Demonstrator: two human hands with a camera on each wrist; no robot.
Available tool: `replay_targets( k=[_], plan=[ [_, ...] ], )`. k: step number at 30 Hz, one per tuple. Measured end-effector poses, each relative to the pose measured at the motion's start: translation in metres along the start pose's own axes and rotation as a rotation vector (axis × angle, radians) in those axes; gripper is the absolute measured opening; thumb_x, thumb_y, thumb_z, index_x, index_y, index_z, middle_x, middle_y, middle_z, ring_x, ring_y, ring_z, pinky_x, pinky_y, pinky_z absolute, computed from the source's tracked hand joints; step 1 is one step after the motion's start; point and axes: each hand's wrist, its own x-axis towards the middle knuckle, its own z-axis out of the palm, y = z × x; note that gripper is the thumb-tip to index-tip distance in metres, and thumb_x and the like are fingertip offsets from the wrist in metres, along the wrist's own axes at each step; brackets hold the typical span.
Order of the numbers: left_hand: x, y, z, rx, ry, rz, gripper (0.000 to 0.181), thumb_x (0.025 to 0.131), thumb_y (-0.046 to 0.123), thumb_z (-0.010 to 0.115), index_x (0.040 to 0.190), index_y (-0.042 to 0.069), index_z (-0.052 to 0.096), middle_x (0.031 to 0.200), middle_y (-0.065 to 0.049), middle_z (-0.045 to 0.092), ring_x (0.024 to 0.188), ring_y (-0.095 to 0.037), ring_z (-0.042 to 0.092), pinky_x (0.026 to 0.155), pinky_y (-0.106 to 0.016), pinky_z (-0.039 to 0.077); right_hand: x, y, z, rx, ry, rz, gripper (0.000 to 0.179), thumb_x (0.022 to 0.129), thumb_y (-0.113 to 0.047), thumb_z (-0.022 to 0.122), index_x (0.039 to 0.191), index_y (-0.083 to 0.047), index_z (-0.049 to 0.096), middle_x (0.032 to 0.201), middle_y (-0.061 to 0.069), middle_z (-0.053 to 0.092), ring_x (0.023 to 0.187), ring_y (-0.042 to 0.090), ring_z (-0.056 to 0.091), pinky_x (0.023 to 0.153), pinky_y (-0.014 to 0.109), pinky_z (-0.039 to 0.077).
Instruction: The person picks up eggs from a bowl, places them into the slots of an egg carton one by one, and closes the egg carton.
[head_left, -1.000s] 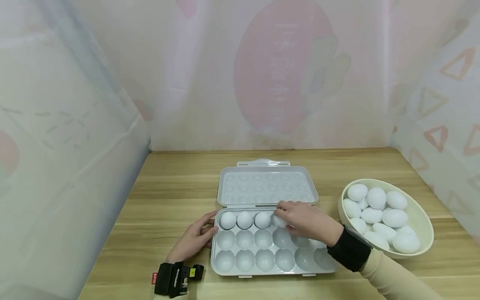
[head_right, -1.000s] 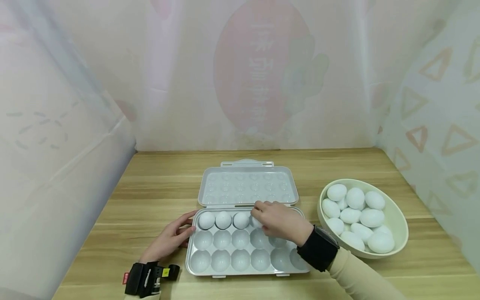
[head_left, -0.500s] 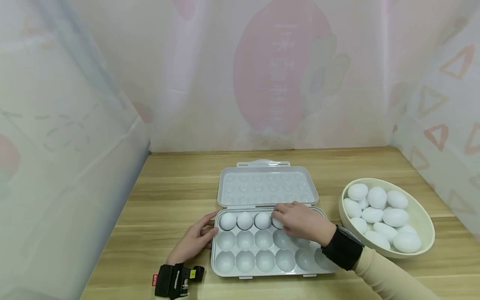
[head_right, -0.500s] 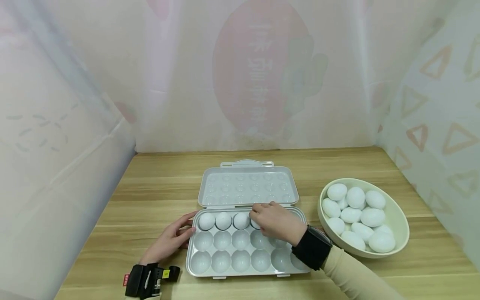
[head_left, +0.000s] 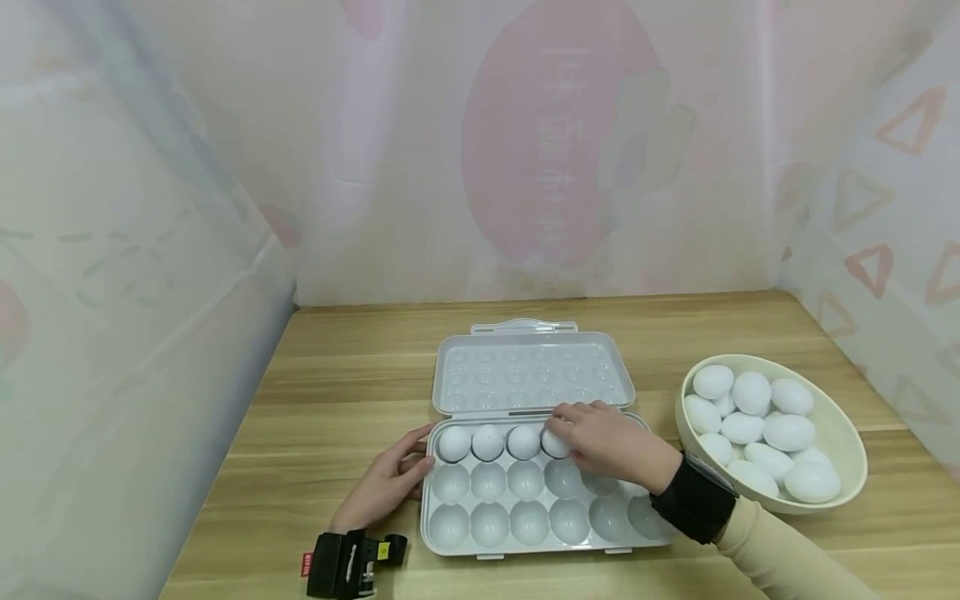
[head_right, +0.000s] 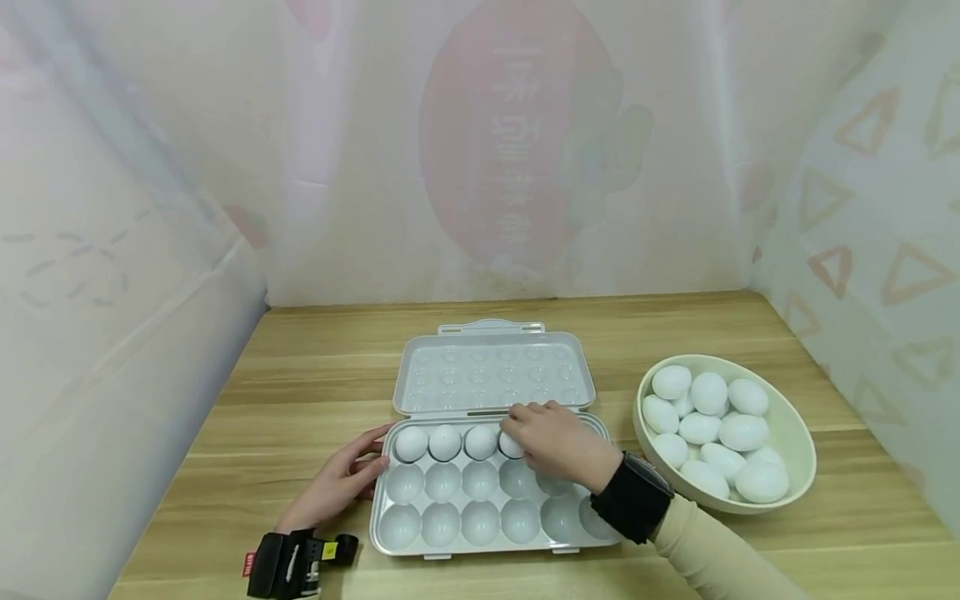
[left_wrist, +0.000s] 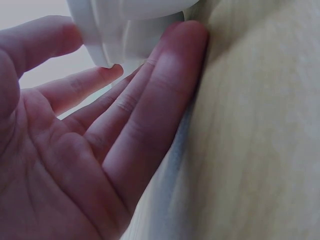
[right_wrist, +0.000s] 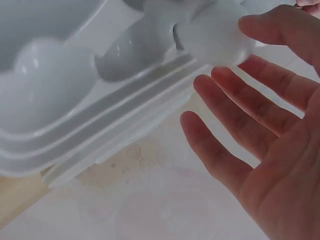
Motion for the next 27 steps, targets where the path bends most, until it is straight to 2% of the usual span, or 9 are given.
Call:
replay_targets(
  k=[8, 18, 21, 27],
  plan=[
    [-0.001, 0.0, -0.004, 0.008, -0.007, 0.013, 0.05, 0.094, 0.026, 0.052, 0.141, 0.019, 0.034, 0.126, -0.026, 0.05, 0.1, -0.029, 0.06, 0.063, -0.034, 0.057, -0.028, 0.016, -0.025, 0.005, 0.092, 0.058, 0.036, 0.071, -0.009, 0.068, 0.106, -0.007, 0.058, 0.102, 0.009, 0.061, 0.09, 0.024, 0.059, 0.072, 0.041, 0.052],
    [-0.001, 0.003, -0.005, 0.016, 0.002, 0.021, 0.05, 0.094, 0.027, 0.052, 0.14, 0.018, 0.035, 0.125, -0.027, 0.05, 0.1, -0.031, 0.06, 0.064, -0.033, 0.057, -0.076, 0.049, -0.049, -0.056, 0.206, 0.167, 0.032, 0.067, -0.005, 0.071, 0.097, -0.004, 0.063, 0.091, 0.009, 0.063, 0.073, 0.024, 0.06, 0.06, 0.038, 0.052],
    [-0.001, 0.003, -0.005, 0.01, 0.006, 0.023, 0.05, 0.094, 0.025, 0.052, 0.14, 0.018, 0.035, 0.125, -0.027, 0.05, 0.1, -0.031, 0.06, 0.063, -0.033, 0.057, -0.092, 0.058, -0.051, -0.067, 0.188, 0.213, 0.03, 0.066, -0.004, 0.072, 0.095, -0.004, 0.062, 0.087, 0.007, 0.062, 0.068, 0.022, 0.058, 0.055, 0.036, 0.049],
    [0.0, 0.002, -0.006, 0.012, 0.011, 0.023, 0.049, 0.094, 0.024, 0.052, 0.139, 0.018, 0.036, 0.124, -0.028, 0.05, 0.098, -0.03, 0.06, 0.063, -0.033, 0.057, -0.118, 0.072, -0.051, 0.04, 0.019, 0.375, 0.033, 0.068, -0.006, 0.074, 0.098, -0.005, 0.062, 0.092, 0.008, 0.062, 0.072, 0.02, 0.056, 0.057, 0.035, 0.048]
  ],
)
